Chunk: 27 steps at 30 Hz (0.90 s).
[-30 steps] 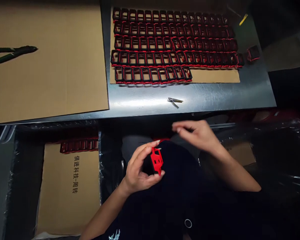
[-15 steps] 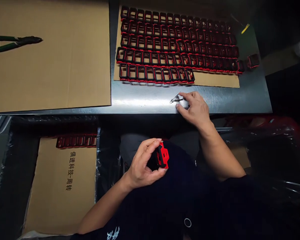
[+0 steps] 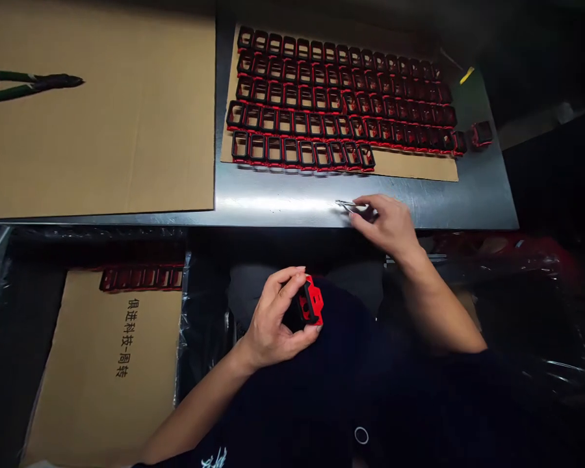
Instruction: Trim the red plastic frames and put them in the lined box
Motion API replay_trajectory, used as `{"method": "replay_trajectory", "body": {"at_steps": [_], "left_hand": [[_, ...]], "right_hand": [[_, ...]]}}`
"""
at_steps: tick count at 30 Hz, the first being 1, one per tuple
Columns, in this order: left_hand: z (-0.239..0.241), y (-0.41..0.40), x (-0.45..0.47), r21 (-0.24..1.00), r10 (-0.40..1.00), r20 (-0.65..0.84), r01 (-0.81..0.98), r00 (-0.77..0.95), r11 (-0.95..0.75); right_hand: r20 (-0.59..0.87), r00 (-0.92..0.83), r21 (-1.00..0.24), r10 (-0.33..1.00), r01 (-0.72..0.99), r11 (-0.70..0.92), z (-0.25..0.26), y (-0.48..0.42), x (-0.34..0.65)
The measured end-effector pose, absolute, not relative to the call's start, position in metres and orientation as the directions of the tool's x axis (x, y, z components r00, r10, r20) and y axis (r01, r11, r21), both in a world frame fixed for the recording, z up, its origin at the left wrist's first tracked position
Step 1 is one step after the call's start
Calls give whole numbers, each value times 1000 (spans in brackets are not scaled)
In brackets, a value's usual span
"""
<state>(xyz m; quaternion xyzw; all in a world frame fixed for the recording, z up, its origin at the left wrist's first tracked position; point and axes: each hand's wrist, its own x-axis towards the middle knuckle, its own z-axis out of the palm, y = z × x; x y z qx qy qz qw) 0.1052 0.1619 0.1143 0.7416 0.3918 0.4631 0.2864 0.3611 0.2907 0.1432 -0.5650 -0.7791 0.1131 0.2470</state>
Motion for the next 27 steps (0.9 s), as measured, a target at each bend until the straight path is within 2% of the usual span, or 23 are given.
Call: {"method": "replay_trajectory", "body": {"at_steps": [2, 4, 6, 8, 13, 27], "left_hand": [[116, 163, 105, 770, 818, 500, 287, 284, -570], [116, 164, 104, 767, 797, 520, 243, 307, -593], [116, 166, 105, 778, 789, 520, 201, 329, -596], [115, 168, 107, 785, 779, 516, 167, 356, -597], [114, 168, 110, 787, 767, 519, 139, 377, -601], [112, 165, 110, 787, 780, 526, 154, 338, -598]], "right_hand": [[286, -397, -505, 872, 711, 489, 157, 256, 363], [262, -535, -585, 803, 574, 573, 171, 218, 362], [269, -571, -674, 776, 464, 575, 179, 188, 358], [306, -563, -713, 768, 399, 576, 181, 170, 351], [396, -550, -681, 735, 362, 637, 176, 165, 343], [431, -567, -647, 702, 349, 679, 174, 166, 338]]}}
